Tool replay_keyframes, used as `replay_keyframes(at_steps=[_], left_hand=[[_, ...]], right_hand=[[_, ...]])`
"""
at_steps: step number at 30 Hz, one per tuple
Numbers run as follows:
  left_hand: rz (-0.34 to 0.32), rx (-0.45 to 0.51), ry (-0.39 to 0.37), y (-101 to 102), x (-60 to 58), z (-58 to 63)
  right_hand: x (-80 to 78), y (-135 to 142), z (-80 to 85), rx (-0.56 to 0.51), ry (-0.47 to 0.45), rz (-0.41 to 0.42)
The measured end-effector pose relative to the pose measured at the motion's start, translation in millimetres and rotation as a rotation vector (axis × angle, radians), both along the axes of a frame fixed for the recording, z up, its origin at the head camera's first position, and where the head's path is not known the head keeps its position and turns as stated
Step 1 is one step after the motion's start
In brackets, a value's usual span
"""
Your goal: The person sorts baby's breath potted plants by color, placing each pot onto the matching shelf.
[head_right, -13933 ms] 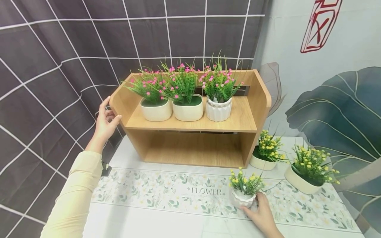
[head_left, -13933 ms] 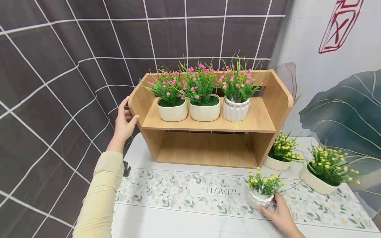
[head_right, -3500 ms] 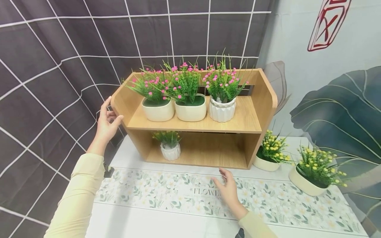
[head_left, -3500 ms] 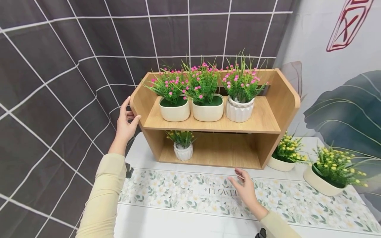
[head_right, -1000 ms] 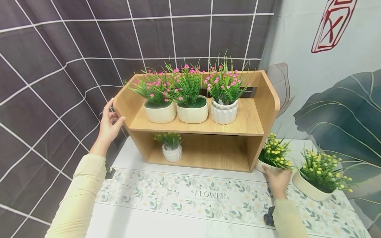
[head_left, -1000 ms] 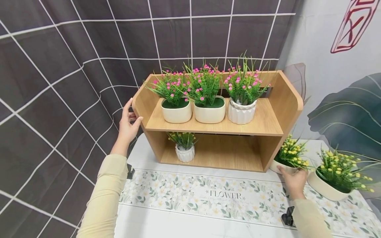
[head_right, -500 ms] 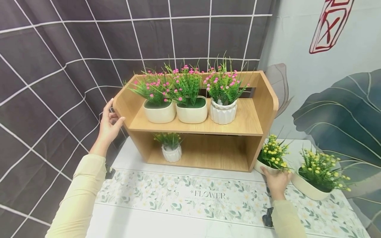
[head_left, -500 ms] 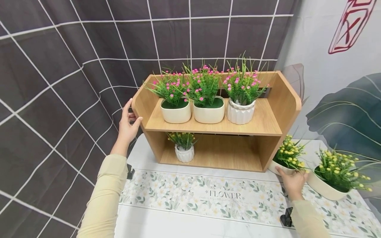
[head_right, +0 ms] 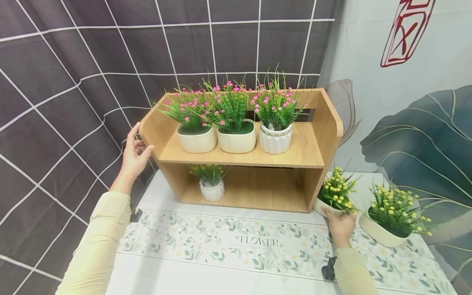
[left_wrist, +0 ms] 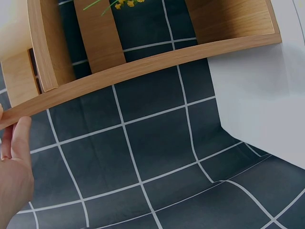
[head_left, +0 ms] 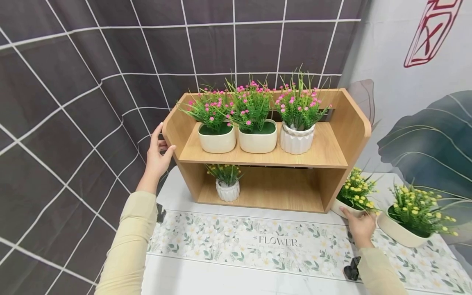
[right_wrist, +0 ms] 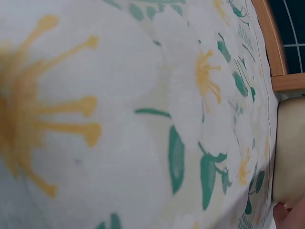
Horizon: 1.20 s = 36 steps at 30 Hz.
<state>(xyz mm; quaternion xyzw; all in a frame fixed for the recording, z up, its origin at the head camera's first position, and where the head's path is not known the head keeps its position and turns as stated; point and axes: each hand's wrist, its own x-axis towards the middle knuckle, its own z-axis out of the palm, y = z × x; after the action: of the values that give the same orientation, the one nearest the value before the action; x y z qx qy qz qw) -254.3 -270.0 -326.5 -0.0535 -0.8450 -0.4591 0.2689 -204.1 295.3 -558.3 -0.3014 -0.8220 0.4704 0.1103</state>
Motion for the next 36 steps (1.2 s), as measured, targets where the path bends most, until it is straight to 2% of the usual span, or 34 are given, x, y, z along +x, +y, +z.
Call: replay_keyframes(at_steps=[6,10,21,28,36], left_hand=[[-0.007,-0.001,-0.001,1,-0.1,0.2],[-0.011,-0.003,0.012,1,-1.0,0.5],[-0.021,-0.004,0.021,2,-2.9,0.1],[-0.027,-0.01,0.029,3,-3.6,0.0],[-0.018,0.006,0.02,-1,-2.2,-3.0]], right_hand=[[5.9,-1,-1.0,0.023,0.058,-0.035],[12.5,-1,-0.7,0.047,0.071,-0.028],[32.6,-1,1.7,0.049,0.052,0.004],[42.4,-1,-1.4,0.067,0.0,-0.032],[58.6,-1,-0.1,0.082,-0.024,-0.031]])
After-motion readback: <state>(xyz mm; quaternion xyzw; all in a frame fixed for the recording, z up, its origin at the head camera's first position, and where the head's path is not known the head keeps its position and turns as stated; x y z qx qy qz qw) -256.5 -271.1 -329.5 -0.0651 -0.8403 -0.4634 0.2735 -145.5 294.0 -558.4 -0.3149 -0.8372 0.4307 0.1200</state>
